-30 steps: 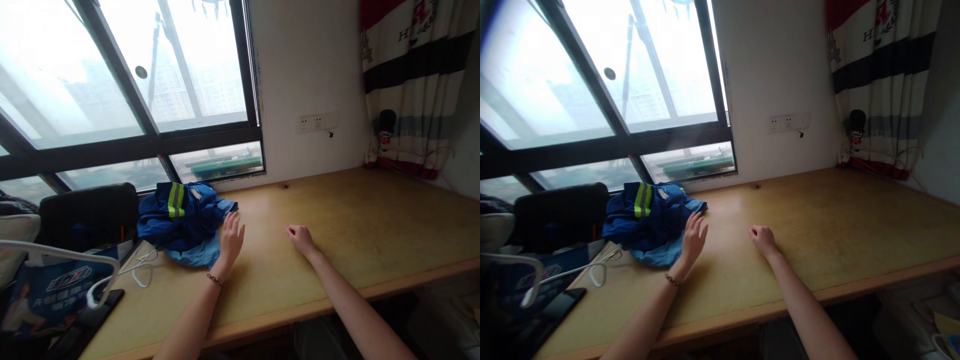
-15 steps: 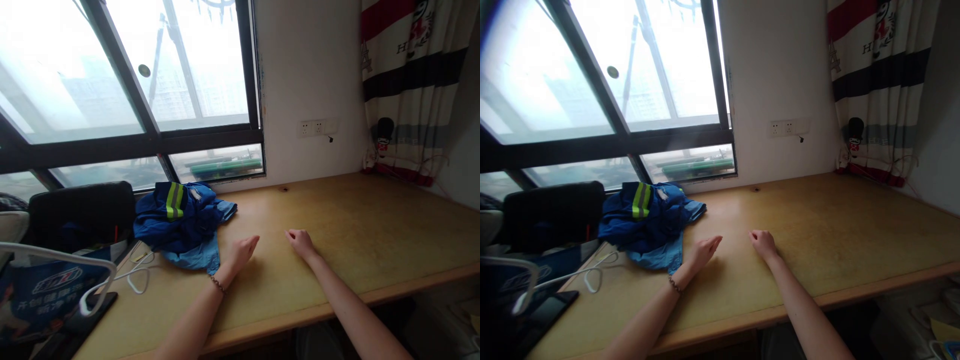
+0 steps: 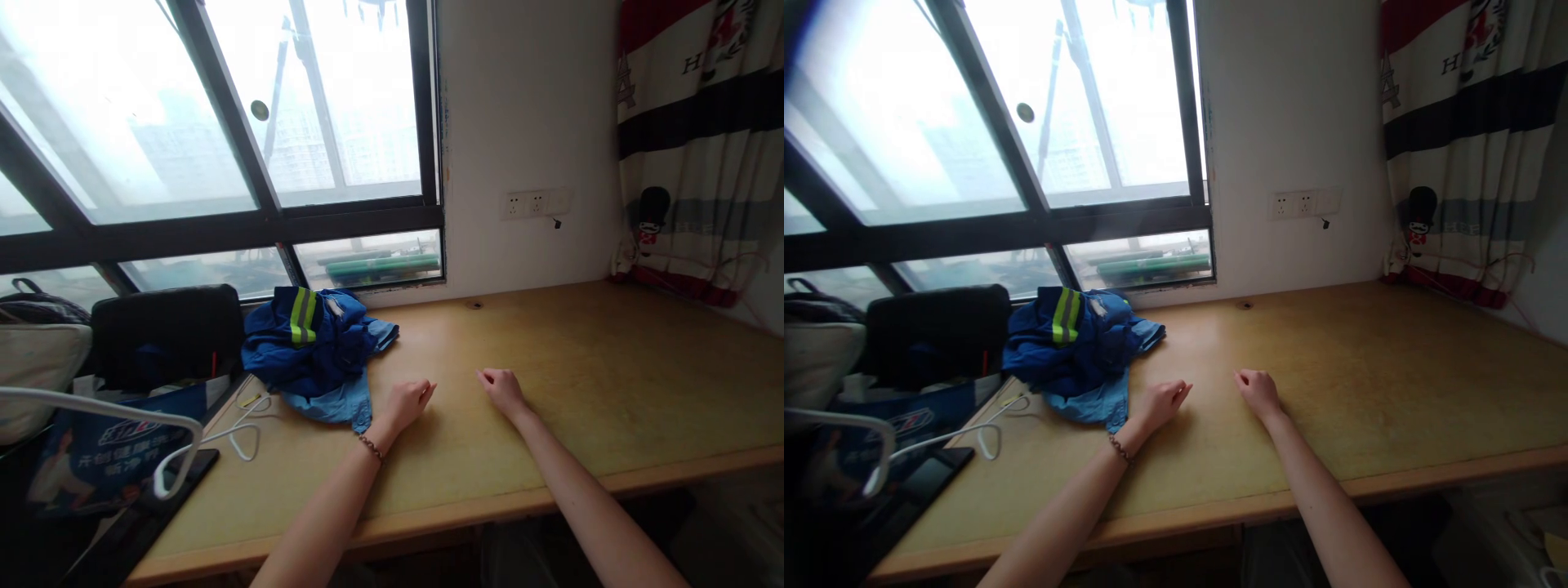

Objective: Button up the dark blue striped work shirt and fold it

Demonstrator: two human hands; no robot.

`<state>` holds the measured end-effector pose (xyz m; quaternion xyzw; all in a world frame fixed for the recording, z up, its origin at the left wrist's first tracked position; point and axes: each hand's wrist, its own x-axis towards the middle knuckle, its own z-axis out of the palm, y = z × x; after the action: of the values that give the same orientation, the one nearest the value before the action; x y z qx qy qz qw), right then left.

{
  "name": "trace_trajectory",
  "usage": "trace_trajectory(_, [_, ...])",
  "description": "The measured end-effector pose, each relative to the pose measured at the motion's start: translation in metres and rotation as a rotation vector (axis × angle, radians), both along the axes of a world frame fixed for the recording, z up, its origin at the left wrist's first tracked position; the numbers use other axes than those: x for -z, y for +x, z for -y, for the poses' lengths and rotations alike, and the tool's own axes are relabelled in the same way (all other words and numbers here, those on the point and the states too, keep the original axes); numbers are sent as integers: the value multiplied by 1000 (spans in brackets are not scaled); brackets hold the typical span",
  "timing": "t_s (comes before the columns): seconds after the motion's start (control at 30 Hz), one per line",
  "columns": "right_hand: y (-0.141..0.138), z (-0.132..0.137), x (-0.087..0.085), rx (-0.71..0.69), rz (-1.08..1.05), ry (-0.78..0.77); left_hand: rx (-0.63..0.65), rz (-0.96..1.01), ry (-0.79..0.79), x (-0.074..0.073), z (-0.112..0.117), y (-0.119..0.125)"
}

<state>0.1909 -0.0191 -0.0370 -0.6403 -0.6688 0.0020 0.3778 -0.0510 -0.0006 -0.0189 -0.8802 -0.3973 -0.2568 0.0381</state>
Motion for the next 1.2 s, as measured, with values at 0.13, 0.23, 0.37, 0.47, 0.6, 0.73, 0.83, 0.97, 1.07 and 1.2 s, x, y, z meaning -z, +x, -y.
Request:
trace_trajectory(0.13, [1, 0, 1, 6, 5, -3, -12, -3, -1, 1, -1, 0])
trace_trajectory(0.23, [1, 0, 1, 8, 3, -4, -7, -11, -7, 1, -2, 0])
trace_trajectory(0.37, [1, -1, 1, 6, 1, -10, -14, -10, -19, 2, -3, 1])
trace_trajectory(0.47, [0, -1, 2, 1, -2, -13, -12, -10, -27, 3, -4, 1])
trace_trajectory(0.6, [0, 0, 2, 1, -8, -14, -8, -7, -37, 4, -4, 0])
trace_trajectory(0.73, [-1, 0, 1, -4, -6, -22, -13, -8, -38, 4, -4, 0])
trace_trajectory(0.83, [-1, 0, 0, -1, -6, -25, -21, -5, -36, 5, -5, 0])
trace_trajectory(0.97, [-1, -1, 1, -1, -5, -33, -32, -10, -33, 6, -5, 1])
trace_trajectory(1.07, [-1, -1, 1, -7, -1, -37, -29, -5, -33, 6, -5, 0])
trace_trajectory(1.2, [-1, 0, 1, -16, -1, -42, -14, -7, -34, 4, -4, -1])
